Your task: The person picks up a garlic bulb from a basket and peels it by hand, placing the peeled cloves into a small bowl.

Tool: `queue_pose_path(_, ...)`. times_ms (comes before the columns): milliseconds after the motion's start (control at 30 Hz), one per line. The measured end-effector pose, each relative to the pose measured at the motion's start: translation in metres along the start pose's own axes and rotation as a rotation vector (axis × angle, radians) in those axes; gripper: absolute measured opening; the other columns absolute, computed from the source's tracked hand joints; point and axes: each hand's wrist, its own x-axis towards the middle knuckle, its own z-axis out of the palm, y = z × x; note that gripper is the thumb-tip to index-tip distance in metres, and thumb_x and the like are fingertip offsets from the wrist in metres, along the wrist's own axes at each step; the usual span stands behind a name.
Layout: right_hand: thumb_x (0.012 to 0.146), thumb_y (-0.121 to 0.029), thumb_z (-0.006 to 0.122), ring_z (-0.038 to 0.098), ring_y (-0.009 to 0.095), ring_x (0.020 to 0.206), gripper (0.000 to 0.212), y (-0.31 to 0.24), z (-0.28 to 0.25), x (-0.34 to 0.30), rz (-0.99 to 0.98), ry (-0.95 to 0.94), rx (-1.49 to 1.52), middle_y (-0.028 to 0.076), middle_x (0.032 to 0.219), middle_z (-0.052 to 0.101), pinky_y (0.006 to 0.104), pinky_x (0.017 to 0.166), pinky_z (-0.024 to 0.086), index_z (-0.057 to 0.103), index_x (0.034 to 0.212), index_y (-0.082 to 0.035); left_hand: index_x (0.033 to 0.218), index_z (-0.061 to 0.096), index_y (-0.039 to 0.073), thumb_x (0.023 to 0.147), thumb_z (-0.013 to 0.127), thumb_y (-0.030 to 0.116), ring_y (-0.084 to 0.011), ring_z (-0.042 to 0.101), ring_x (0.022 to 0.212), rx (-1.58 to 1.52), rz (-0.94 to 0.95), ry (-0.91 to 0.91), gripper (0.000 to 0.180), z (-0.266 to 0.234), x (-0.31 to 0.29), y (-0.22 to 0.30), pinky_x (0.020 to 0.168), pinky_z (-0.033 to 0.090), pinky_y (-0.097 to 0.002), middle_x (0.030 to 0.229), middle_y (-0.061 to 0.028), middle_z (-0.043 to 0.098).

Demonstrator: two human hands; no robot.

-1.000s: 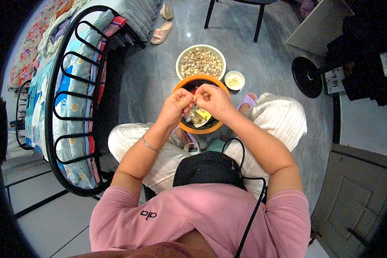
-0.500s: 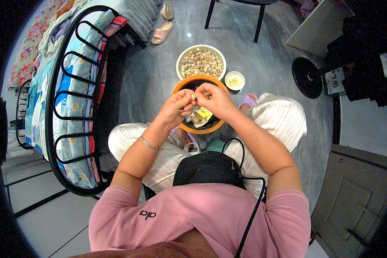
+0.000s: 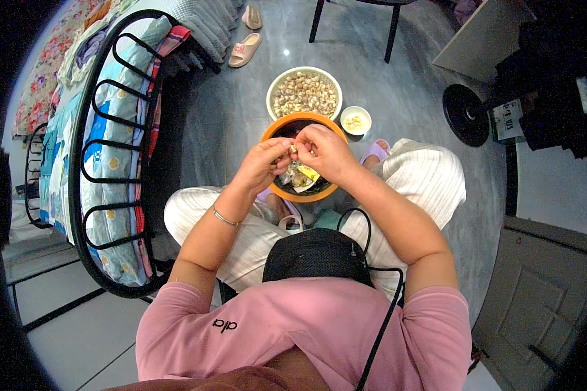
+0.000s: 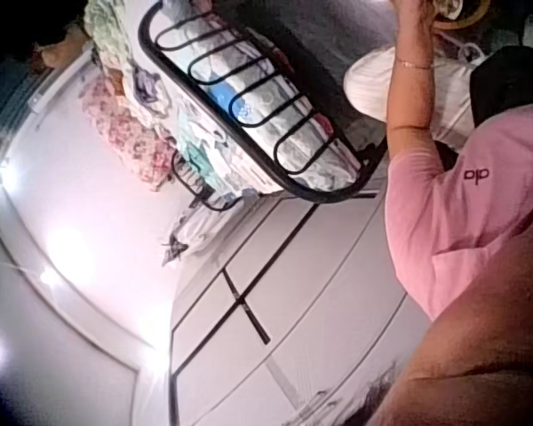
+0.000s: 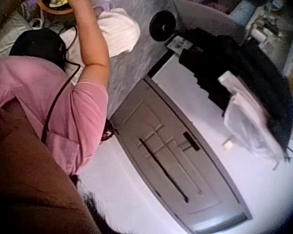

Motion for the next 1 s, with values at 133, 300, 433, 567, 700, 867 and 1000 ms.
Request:
queue_pose_path(133, 0.076, -0.007, 0.059, 0.055, 0.019, 0.061, 0.009, 0.002, 0.000, -0.001, -0.011, 0.011, -0.014, 0.010, 0.073, 0.053, 0.0295, 0.055, 0.045, 0.055, 0.079, 0.000, 0.100, 0.059, -0.001, 0.090, 0.051, 0.019, -0.0042, 0.040, 0.055, -0.017, 0.007, -0.009, 0.023, 0.003, -0.001, 0.002, 0.046, 0.029, -0.0173, 0.079, -0.0035, 0.058)
queue_pose_path(300, 0.076, -0.007, 0.059, 0.055, 0.020, 0.062, 0.008, 0.005, 0.001, 0.000, -0.039, 0.021, -0.060, 0.010, 0.072, 0.053, 0.0304, 0.056, 0.045, 0.055, 0.079, -0.001, 0.102, 0.059, -0.003, 0.090, 0.051, 0.017, -0.0045, 0.039, 0.058, -0.003, -0.005, 0.001, 0.025, 0.003, -0.002, 0.002, 0.047, 0.030, -0.0177, 0.081, -0.0041, 0.059)
queue_pose_path(433, 0.076, -0.007, 0.060, 0.055, 0.020, 0.062, 0.008, 0.005, 0.001, 0.000, -0.041, 0.036, -0.043, 0.010, 0.073, 0.053, 0.0305, 0.056, 0.045, 0.055, 0.079, -0.001, 0.105, 0.058, -0.004, 0.090, 0.051, 0.017, -0.0045, 0.039, 0.059, -0.040, -0.028, -0.025, 0.026, 0.002, -0.003, 0.003, 0.048, 0.030, -0.0174, 0.082, -0.0043, 0.059)
queue_pose_path(567, 0.076, -0.008, 0.060, 0.054, 0.017, 0.061, 0.009, 0.006, 0.000, 0.000, -0.019, 0.044, -0.019, 0.009, 0.072, 0.053, 0.0288, 0.056, 0.044, 0.055, 0.080, -0.001, 0.106, 0.057, -0.004, 0.090, 0.051, 0.018, -0.0041, 0.039, 0.059, -0.058, -0.031, -0.051, 0.027, 0.003, -0.003, 0.004, 0.048, 0.030, -0.0171, 0.084, -0.0048, 0.058)
queue_pose_path(700, 0.079, -0.010, 0.058, 0.052, 0.009, 0.063, 0.010, 0.017, -0.001, 0.000, 0.139, -0.002, 0.138, 0.004, 0.073, 0.056, 0.0242, 0.057, 0.043, 0.057, 0.083, -0.001, 0.106, 0.057, -0.005, 0.090, 0.051, 0.018, -0.0036, 0.039, 0.059, -0.073, -0.038, -0.046, 0.028, 0.005, -0.005, 0.006, 0.048, 0.030, -0.0167, 0.084, -0.0049, 0.058)
queue_pose_path(867, 0.081, -0.012, 0.057, 0.052, 0.006, 0.066, 0.011, 0.032, -0.002, 0.003, 0.248, 0.020, 0.354, 0.001, 0.076, 0.059, 0.0213, 0.059, 0.043, 0.059, 0.086, -0.002, 0.107, 0.057, -0.005, 0.090, 0.050, 0.016, -0.0041, 0.038, 0.059, -0.104, -0.036, -0.080, 0.027, 0.008, -0.005, 0.011, 0.048, 0.029, -0.0171, 0.084, -0.0055, 0.057)
queue_pose_path(1000, 0.082, -0.015, 0.056, 0.052, 0.006, 0.066, 0.013, 0.046, -0.002, 0.005, 0.309, 0.064, 0.331, 0.000, 0.075, 0.059, 0.0224, 0.059, 0.043, 0.059, 0.086, -0.003, 0.107, 0.057, -0.005, 0.090, 0.049, 0.013, -0.0045, 0.038, 0.059, -0.115, -0.016, -0.087, 0.026, 0.012, -0.006, 0.015, 0.048, 0.030, -0.0173, 0.084, -0.0052, 0.056)
